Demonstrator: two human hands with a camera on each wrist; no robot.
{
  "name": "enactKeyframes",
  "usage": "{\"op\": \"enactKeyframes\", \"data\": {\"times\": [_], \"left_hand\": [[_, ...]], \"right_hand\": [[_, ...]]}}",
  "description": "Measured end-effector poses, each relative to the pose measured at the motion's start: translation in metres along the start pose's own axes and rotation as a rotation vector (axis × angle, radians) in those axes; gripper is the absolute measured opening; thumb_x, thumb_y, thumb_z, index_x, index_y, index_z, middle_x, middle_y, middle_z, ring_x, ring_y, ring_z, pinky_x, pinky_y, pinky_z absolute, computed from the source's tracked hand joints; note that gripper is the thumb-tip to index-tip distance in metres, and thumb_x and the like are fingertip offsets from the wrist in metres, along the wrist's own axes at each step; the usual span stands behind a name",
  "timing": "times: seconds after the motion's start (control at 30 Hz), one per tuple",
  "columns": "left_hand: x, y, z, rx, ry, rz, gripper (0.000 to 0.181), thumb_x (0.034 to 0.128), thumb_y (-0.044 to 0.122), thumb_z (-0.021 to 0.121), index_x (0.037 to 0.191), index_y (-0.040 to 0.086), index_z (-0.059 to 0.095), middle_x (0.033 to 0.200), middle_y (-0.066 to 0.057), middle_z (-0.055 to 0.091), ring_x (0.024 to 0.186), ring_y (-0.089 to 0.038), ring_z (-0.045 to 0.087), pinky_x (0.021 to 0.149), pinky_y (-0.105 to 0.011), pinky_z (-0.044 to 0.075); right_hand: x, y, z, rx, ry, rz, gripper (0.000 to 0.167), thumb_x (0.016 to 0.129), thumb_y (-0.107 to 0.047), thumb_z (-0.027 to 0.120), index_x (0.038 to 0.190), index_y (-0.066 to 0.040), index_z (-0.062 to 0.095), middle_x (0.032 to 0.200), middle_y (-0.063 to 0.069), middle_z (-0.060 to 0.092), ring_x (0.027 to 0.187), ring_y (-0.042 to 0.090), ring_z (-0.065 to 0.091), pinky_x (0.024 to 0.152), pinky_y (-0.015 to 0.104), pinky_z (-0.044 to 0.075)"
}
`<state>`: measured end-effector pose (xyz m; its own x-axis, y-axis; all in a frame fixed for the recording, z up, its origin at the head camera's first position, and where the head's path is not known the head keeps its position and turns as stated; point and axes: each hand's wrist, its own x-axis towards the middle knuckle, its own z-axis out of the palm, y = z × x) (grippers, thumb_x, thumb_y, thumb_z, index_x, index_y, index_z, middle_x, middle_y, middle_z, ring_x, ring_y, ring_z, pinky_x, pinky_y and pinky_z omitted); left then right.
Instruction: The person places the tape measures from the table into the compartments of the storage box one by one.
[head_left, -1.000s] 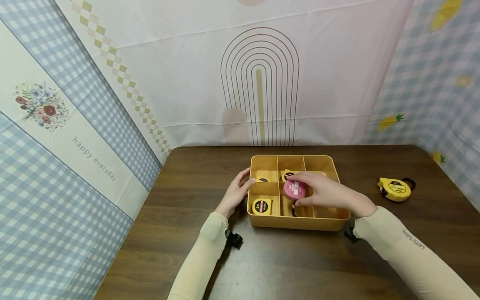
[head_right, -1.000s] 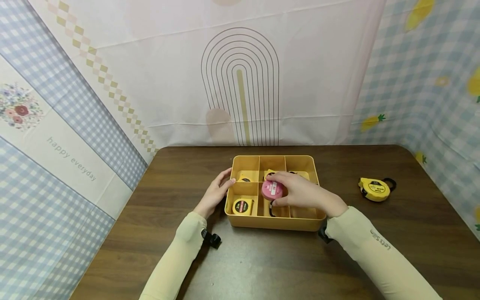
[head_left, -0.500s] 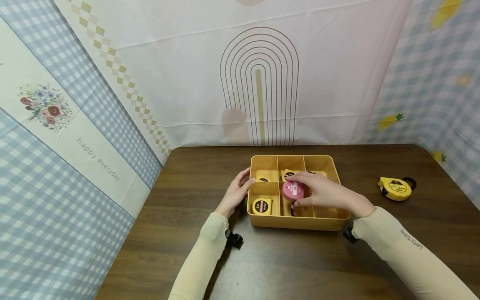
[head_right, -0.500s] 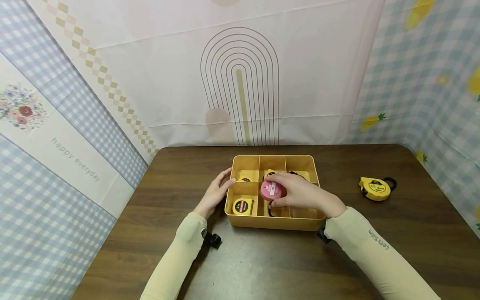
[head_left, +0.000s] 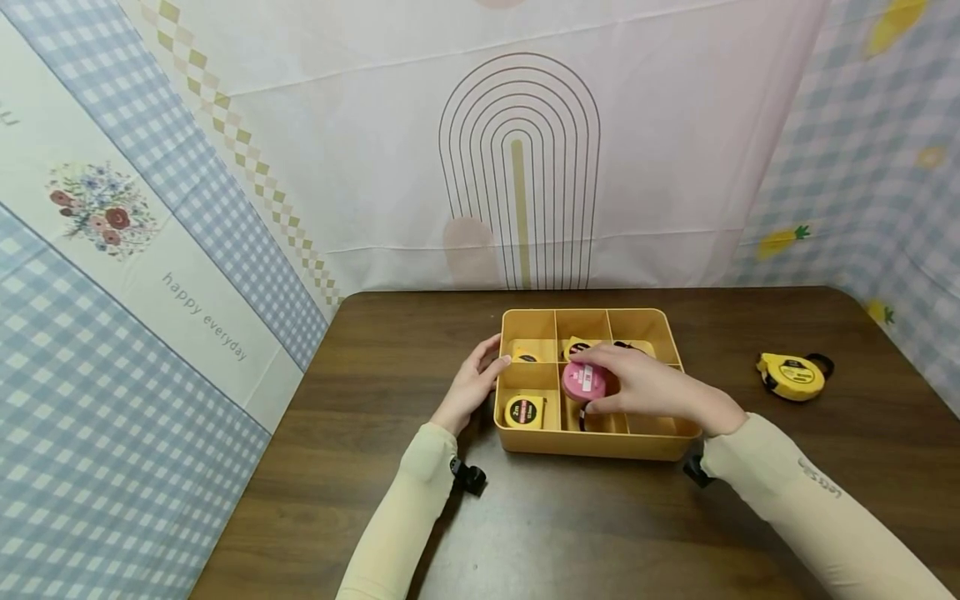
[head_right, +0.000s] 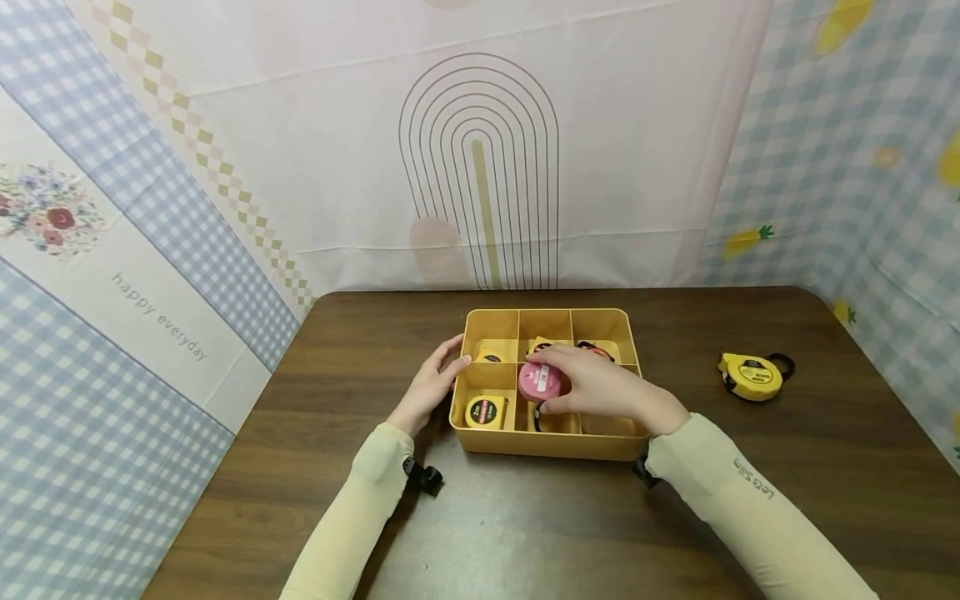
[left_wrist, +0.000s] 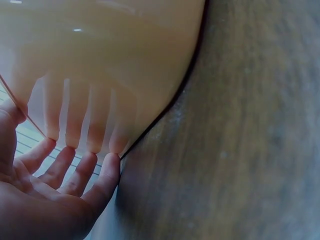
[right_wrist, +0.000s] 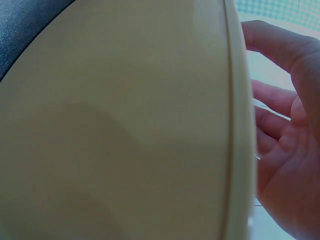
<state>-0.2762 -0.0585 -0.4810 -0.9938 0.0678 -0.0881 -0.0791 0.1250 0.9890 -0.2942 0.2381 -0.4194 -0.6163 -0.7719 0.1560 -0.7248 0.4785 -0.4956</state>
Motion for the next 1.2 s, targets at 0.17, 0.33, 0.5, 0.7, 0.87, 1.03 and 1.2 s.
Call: {"op": "enactKeyframes", "data": {"times": [0.17,0.33,0.5,0.7,0.87,1.03,1.2], "left_hand": [[-0.010,0.015,0.005,0.002,-0.028,-0.010,0.060,0.1046,0.017,0.056,0.158,0.006,0.032,0.159,-0.019,0.036,0.133,-0.032,0.050,0.099,-0.050,0.050],[-0.020,0.027,0.011,0.002,-0.036,-0.002,0.059,0.1043,0.018,0.057,0.157,0.004,0.033,0.158,-0.020,0.036,0.133,-0.033,0.050,0.099,-0.049,0.050],[-0.021,0.026,0.015,-0.010,-0.037,0.001,0.059,0.1041,0.017,0.056,0.157,0.004,0.033,0.158,-0.020,0.036,0.134,-0.032,0.050,0.099,-0.049,0.050],[-0.022,0.024,0.019,0.000,-0.039,0.000,0.061,0.1037,0.021,0.058,0.157,0.004,0.033,0.158,-0.020,0.035,0.134,-0.033,0.050,0.100,-0.050,0.049],[-0.022,0.025,0.023,0.017,-0.045,-0.004,0.060,0.1044,0.019,0.057,0.157,0.004,0.032,0.159,-0.020,0.034,0.136,-0.033,0.047,0.101,-0.050,0.048],[-0.022,0.024,0.026,0.018,-0.055,-0.002,0.060,0.1047,0.019,0.056,0.158,0.005,0.031,0.159,-0.020,0.034,0.137,-0.035,0.046,0.101,-0.051,0.048],[-0.022,0.025,0.030,0.014,-0.053,-0.001,0.059,0.1046,0.018,0.056,0.157,0.005,0.032,0.158,-0.021,0.036,0.135,-0.035,0.048,0.101,-0.052,0.048]], "right_hand": [[-0.004,0.001,0.002,-0.008,0.002,-0.002,0.071,0.081,-0.030,0.085,0.140,-0.002,0.057,0.138,0.017,0.058,0.124,0.035,0.056,0.101,0.053,0.047],[-0.008,0.003,0.004,-0.015,0.004,-0.008,0.070,0.082,-0.030,0.084,0.140,-0.003,0.057,0.139,0.016,0.058,0.126,0.035,0.055,0.102,0.053,0.046],[-0.013,0.004,0.006,-0.008,0.010,-0.007,0.070,0.082,-0.031,0.084,0.140,-0.004,0.057,0.139,0.016,0.058,0.128,0.036,0.054,0.104,0.054,0.045],[-0.020,0.005,0.006,0.006,0.020,-0.014,0.064,0.085,-0.026,0.083,0.140,-0.004,0.058,0.139,0.017,0.058,0.129,0.037,0.053,0.106,0.055,0.042],[-0.023,0.007,0.005,-0.001,0.051,-0.017,0.063,0.085,-0.020,0.083,0.139,0.000,0.057,0.137,0.017,0.060,0.128,0.036,0.054,0.107,0.054,0.041],[-0.026,0.010,0.003,0.005,0.089,-0.035,0.058,0.087,-0.019,0.080,0.138,0.000,0.059,0.135,0.015,0.062,0.124,0.035,0.057,0.105,0.053,0.044],[-0.030,0.011,-0.001,0.014,0.131,-0.053,0.052,0.088,-0.016,0.079,0.135,-0.001,0.062,0.130,0.014,0.064,0.118,0.033,0.061,0.100,0.051,0.048]]}}
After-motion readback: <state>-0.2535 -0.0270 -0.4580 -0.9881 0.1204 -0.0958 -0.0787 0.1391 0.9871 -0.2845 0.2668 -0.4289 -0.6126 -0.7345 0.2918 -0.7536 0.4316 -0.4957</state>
